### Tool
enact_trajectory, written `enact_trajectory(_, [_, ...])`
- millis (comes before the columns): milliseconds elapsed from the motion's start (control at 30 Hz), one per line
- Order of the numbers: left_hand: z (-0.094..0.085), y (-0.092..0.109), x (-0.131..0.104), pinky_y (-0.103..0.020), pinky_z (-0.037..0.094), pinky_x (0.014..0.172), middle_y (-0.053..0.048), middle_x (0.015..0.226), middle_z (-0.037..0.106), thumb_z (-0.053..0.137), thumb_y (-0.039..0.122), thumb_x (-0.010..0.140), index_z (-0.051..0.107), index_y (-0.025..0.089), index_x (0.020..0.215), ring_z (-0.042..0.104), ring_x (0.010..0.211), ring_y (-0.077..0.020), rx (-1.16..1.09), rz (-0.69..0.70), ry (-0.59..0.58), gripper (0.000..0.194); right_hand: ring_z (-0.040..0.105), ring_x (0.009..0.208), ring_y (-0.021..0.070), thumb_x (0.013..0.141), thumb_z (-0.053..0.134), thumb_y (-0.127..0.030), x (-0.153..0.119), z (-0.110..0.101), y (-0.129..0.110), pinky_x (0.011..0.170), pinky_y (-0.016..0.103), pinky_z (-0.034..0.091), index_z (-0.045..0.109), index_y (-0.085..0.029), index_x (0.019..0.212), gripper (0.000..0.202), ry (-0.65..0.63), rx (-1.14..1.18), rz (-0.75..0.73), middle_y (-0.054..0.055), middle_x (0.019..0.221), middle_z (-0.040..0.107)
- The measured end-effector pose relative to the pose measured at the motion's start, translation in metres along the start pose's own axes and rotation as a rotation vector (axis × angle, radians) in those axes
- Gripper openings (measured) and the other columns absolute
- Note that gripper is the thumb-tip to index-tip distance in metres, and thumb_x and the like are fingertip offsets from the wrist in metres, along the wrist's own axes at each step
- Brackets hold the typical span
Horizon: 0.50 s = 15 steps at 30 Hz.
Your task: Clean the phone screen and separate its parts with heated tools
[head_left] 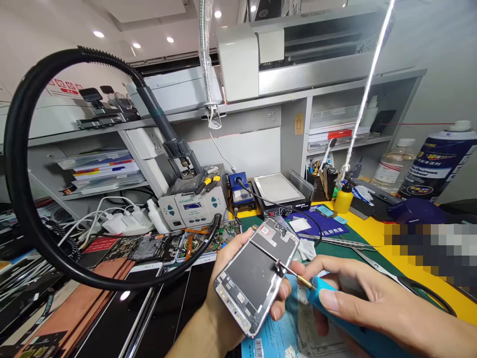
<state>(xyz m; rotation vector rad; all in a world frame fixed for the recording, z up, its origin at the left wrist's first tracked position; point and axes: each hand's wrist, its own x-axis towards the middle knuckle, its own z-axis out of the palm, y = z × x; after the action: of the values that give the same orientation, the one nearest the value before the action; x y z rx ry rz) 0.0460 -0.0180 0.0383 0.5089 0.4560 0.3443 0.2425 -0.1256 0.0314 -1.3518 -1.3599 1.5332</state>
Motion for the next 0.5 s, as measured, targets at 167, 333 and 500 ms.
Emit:
enact_trajectory(167, [0.0004, 0.0002, 0.0014, -0.026, 0.044, 0.038, -0.022, 0.058, 0.064, 0.020, 0.059, 0.094, 0.072, -0.002, 0.096, 0.060, 0.049, -0.0209, 0.020, 0.017, 0.043, 0.080, 0.061, 0.074, 0.0122, 0.091, 0.063, -0.063, 0.0003, 0.0003, -0.0023, 0.058, 0.018, 0.049, 0.056, -0.023, 0.119, 0.050, -0.070, 0.072, 0.032, 0.002, 0.090, 0.069])
enact_trajectory(333, [0.0059, 0.0034, 0.0005, -0.025, 0.042, 0.036, -0.021, 0.052, 0.061, 0.015, 0.058, 0.093, 0.073, 0.000, 0.086, 0.058, 0.047, -0.0203, 0.031, -0.022, 0.102, 0.082, 0.060, 0.057, 0.0055, 0.092, 0.063, -0.060, 0.0013, -0.0004, -0.0037, 0.059, 0.018, 0.051, 0.055, -0.022, 0.120, 0.048, -0.073, 0.083, 0.002, -0.002, 0.086, 0.066])
enact_trajectory(500, [0.0078, 0.0031, -0.0009, -0.025, 0.042, 0.035, -0.021, 0.051, 0.061, 0.014, 0.058, 0.093, 0.073, 0.000, 0.084, 0.057, 0.045, -0.0198, 0.044, -0.020, 0.128, 0.083, 0.056, 0.057, 0.0064, 0.090, 0.063, -0.063, 0.0002, 0.0024, -0.0037, 0.051, 0.016, 0.049, 0.053, -0.021, 0.117, 0.050, -0.086, 0.114, 0.020, -0.002, 0.085, 0.064])
